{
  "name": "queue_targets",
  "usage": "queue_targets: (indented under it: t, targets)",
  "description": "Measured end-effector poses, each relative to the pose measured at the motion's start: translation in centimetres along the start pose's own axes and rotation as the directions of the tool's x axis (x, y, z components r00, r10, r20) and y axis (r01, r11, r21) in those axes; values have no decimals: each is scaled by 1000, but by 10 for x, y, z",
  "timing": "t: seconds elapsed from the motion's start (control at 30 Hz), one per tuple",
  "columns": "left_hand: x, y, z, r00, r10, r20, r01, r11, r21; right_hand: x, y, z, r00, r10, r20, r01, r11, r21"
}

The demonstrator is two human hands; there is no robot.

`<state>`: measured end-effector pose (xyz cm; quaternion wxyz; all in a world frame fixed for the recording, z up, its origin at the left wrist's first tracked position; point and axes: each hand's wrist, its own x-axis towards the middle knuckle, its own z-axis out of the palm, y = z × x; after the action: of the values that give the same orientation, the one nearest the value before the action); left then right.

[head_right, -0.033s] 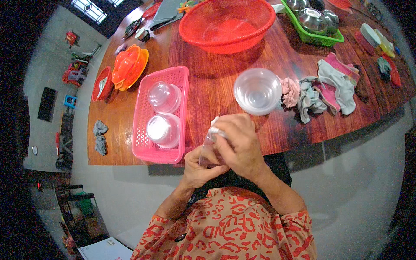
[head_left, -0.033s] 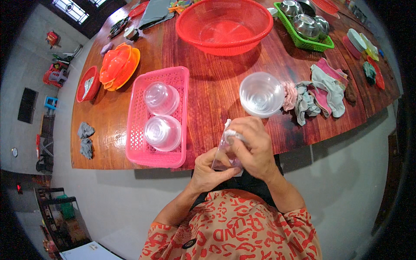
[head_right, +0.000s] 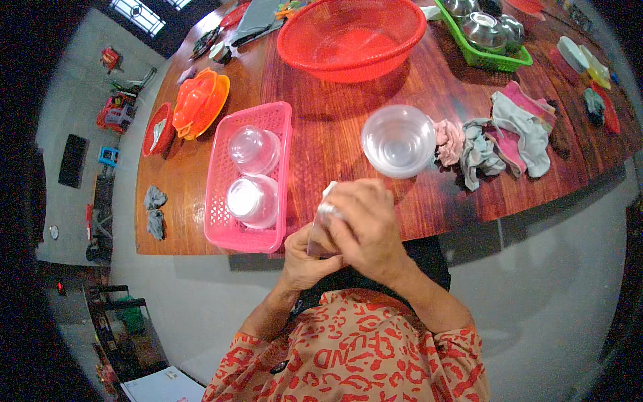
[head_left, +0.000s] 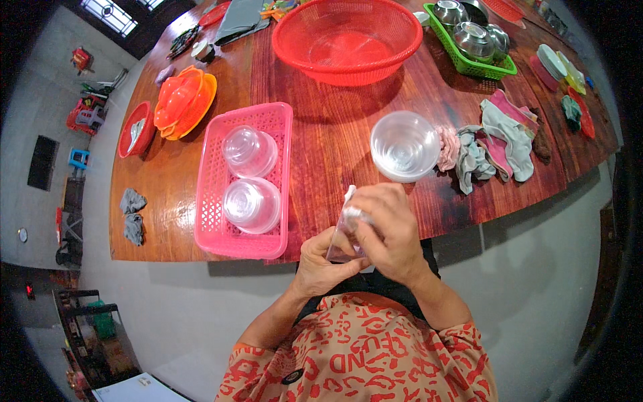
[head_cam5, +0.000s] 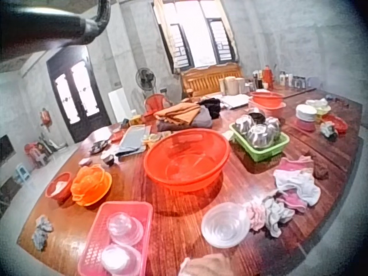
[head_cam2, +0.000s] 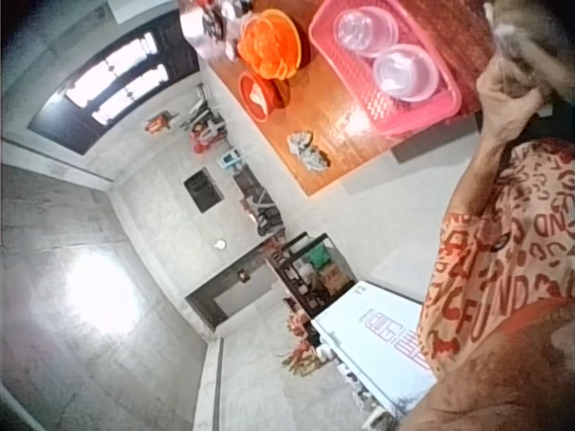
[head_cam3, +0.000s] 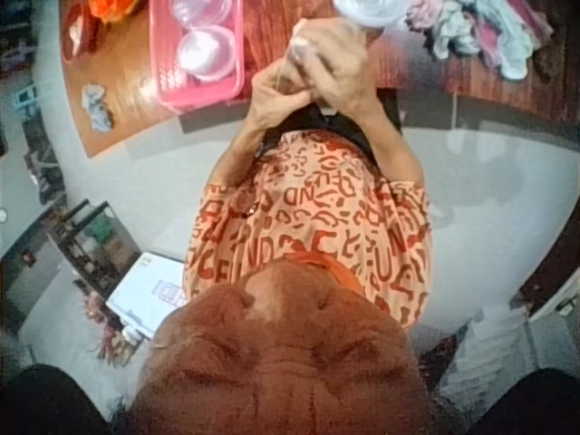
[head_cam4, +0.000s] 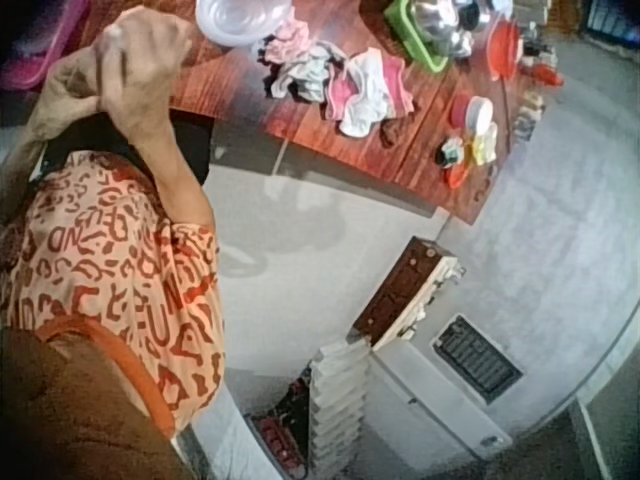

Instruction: The person wipes the inside and outside of clear plastic containers using a white cloth. They handle the containers one at a time, rotating them to clean different surfaces, and place the cleaned items into a pink plastic basket on the table.

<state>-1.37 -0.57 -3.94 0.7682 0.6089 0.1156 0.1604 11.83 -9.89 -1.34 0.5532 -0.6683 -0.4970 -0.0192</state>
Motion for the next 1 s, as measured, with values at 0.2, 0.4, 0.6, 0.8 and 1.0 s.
queue_targets:
  t: [0.2,0.4,0.6,0.8,1.0]
  targets:
    - [-1,-7,-4,993,61,-104,-43,985,167,-21,-22,14,978,-203,43,207,967,-148]
    - [-2,4,3,996,22,-84,-14,996,91,-8,-12,2,974,-222,41,223,974,-40]
    - [-3,-5,-1,998,65,-9,-64,996,69,0,10,-2,998,46,41,-53,985,164]
    - [0,-6,1,997,78,-13,-79,995,-60,-7,14,-1,997,82,-7,-80,988,135]
    - [-5,-3,-3,998,19,-67,-14,998,68,-15,-13,2,971,-236,46,239,968,-79]
